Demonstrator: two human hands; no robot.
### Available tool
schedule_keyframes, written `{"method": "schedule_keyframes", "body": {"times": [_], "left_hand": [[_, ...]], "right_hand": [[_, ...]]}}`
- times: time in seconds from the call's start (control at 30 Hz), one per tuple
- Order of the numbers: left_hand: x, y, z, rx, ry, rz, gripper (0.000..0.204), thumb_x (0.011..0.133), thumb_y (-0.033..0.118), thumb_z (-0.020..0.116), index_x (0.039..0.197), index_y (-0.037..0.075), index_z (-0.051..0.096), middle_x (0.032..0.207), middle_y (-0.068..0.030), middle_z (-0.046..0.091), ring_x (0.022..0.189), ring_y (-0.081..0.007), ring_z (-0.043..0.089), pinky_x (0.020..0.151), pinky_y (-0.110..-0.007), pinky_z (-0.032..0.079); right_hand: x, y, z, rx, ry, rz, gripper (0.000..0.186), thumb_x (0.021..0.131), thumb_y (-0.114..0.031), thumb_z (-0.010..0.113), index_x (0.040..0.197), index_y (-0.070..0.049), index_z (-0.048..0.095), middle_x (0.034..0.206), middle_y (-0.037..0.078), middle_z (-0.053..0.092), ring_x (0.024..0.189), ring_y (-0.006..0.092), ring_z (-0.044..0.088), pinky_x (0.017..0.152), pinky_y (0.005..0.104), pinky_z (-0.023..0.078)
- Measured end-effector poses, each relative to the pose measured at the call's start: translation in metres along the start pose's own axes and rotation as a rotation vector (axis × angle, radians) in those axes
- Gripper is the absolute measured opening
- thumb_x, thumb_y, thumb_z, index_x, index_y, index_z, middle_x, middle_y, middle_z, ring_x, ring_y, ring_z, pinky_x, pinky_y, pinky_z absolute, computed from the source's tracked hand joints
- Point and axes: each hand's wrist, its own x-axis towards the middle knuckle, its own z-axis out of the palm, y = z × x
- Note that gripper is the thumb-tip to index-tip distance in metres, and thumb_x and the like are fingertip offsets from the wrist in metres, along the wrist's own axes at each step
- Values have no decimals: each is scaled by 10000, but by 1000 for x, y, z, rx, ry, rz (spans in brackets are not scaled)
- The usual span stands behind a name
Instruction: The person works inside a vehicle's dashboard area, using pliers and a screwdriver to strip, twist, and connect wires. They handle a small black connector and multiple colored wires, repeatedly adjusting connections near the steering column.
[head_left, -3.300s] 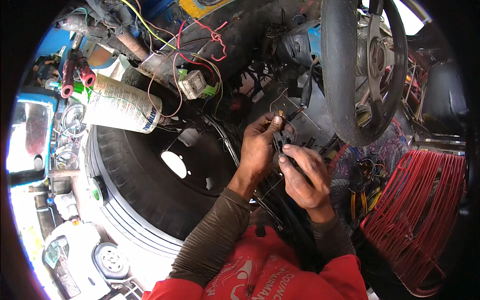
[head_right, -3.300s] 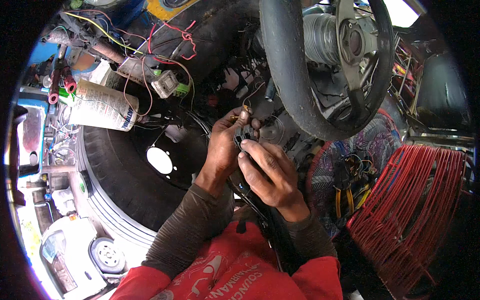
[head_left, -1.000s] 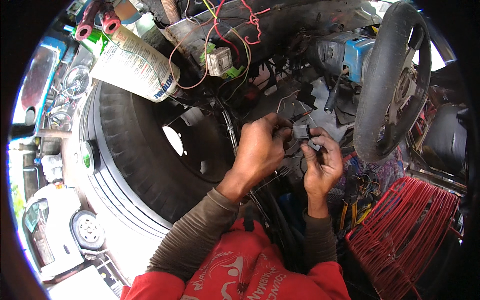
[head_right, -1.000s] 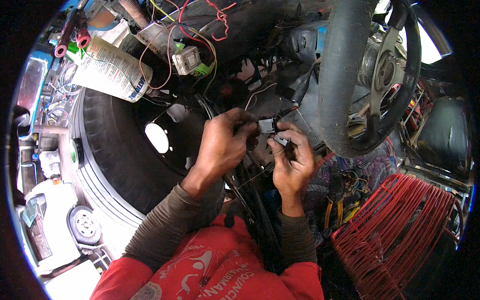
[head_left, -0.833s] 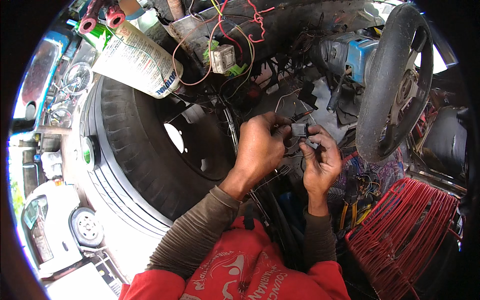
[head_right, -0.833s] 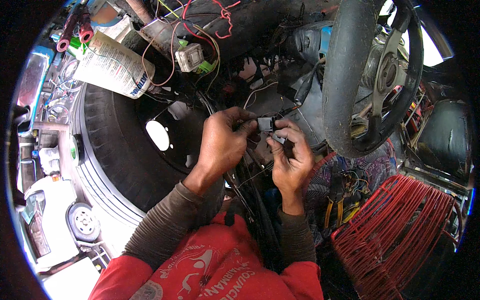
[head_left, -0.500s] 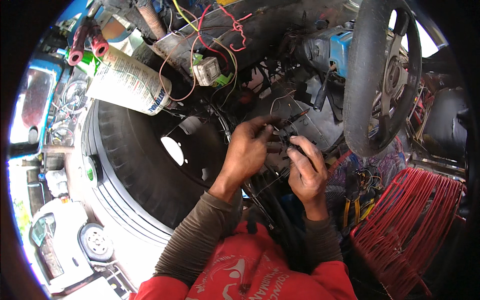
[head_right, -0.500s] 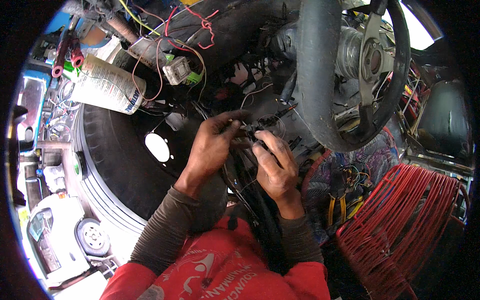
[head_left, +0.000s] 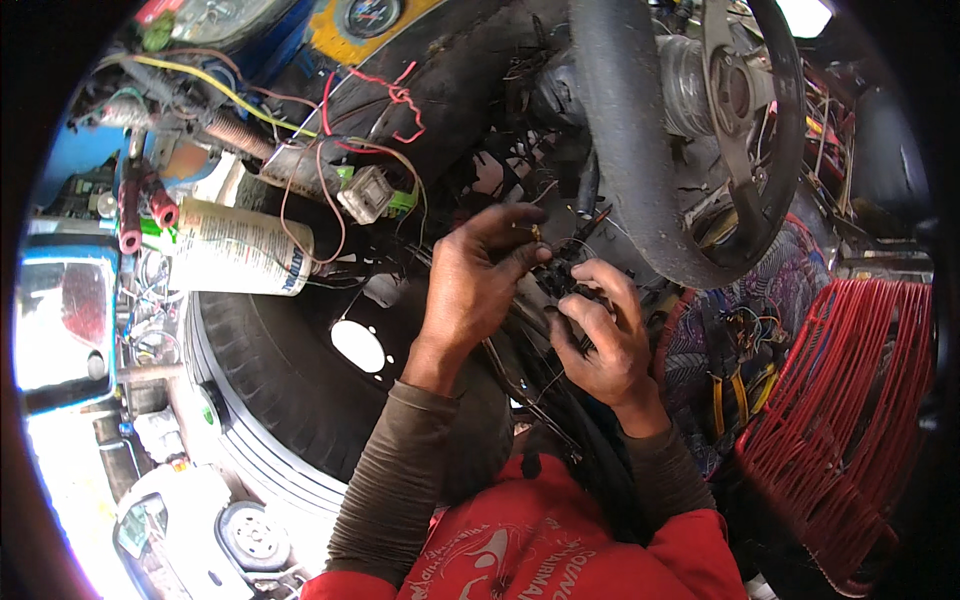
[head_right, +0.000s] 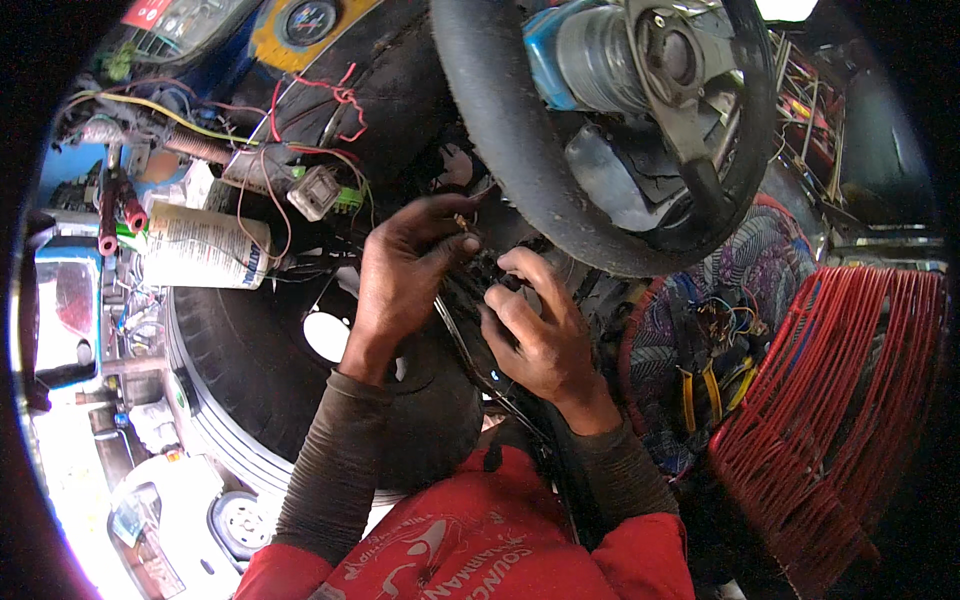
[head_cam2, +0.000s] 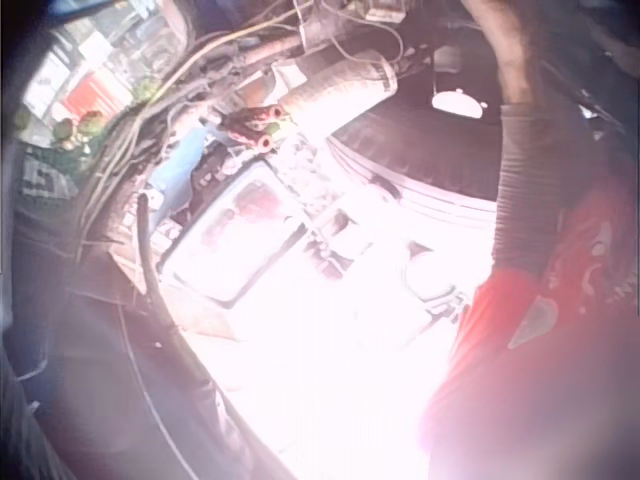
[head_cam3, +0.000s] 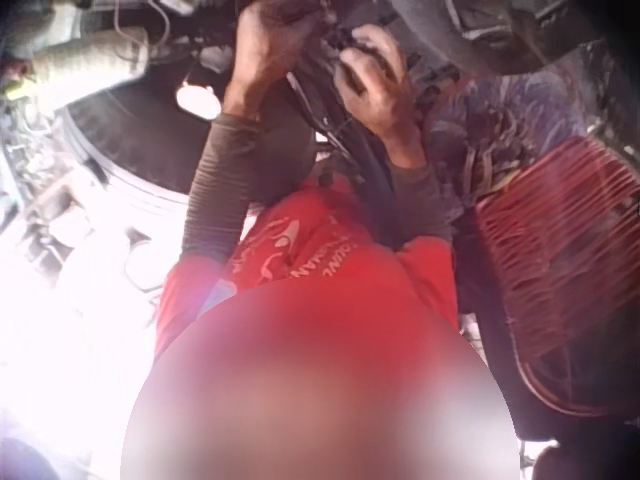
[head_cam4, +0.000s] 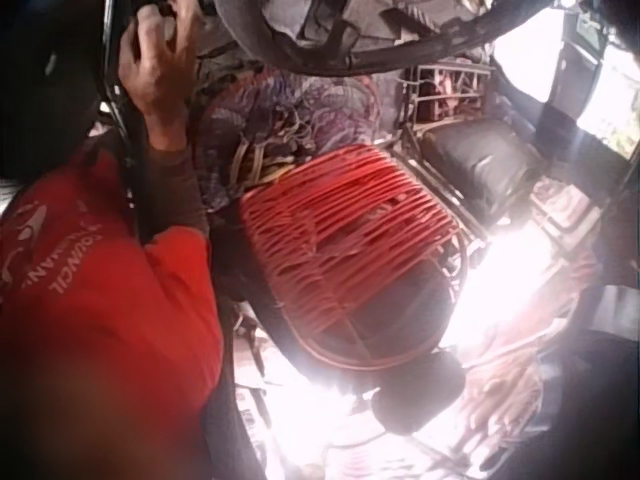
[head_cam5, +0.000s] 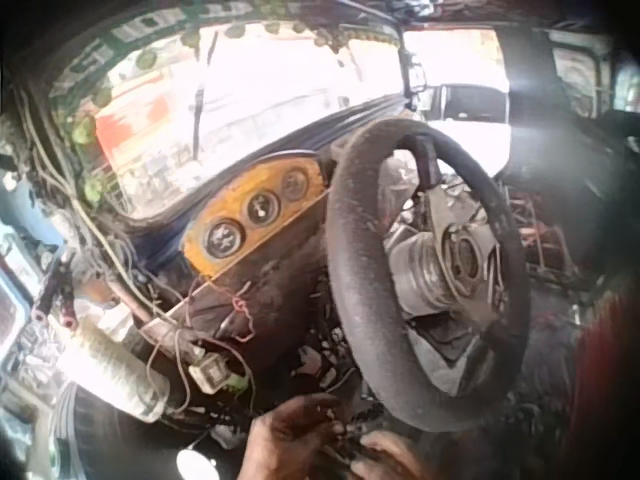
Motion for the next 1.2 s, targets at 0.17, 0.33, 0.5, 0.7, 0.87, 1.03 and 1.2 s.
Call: {"method": "schedule_keyframes", "body": {"times": [0.17,0.33,0.5,0.7,0.87,1.03,1.2], "left_hand": [[6,-6,-4,50,12,6,219,839,-24,799,1051,-15,747,948,-55,766,901,-98,683,817,-266,546],[0,-3,-10,93,5,34,192,876,-66,730,1055,-7,766,957,-41,752,895,-93,675,830,-253,533],[-1,-1,-15,95,-34,95,233,928,-49,679,1138,7,761,1042,-49,762,925,-103,669,848,-263,529],[1,3,-16,247,-77,131,239,946,-57,639,1143,14,755,1106,-59,753,987,-118,666,883,-281,527],[5,10,-17,288,-94,155,213,906,-39,697,1103,23,751,1056,-87,744,976,-138,690,847,-294,555],[11,12,-24,367,-135,144,214,845,-16,754,1051,41,763,1022,-80,744,954,-180,683,832,-313,554],[13,19,-23,504,-100,208,223,793,10,792,1005,78,784,962,-65,742,917,-218,652,810,-347,548]], "right_hand": [[1,2,8,-59,158,-53,259,801,27,787,998,-29,628,1227,196,639,1047,374,664,872,433,555],[5,4,14,-88,226,-146,343,757,94,819,1010,-24,619,1186,210,657,1030,372,683,859,433,580],[4,6,12,-79,211,-111,286,771,82,811,963,-16,624,1186,201,664,1031,369,687,882,445,574],[3,6,12,-43,198,-49,280,786,35,825,955,-16,608,1253,210,644,1111,393,663,927,453,552],[6,3,15,-24,216,-44,299,789,28,826,969,-19,592,1304,231,622,1142,396,651,926,446,549],[6,1,17,-11,203,-21,288,788,35,823,958,-8,594,1305,233,626,1127,384,656,917,438,547],[7,2,18,-10,207,-24,249,809,24,802,948,-12,598,1299,225,631,1135,377,653,930,442,540]]}}
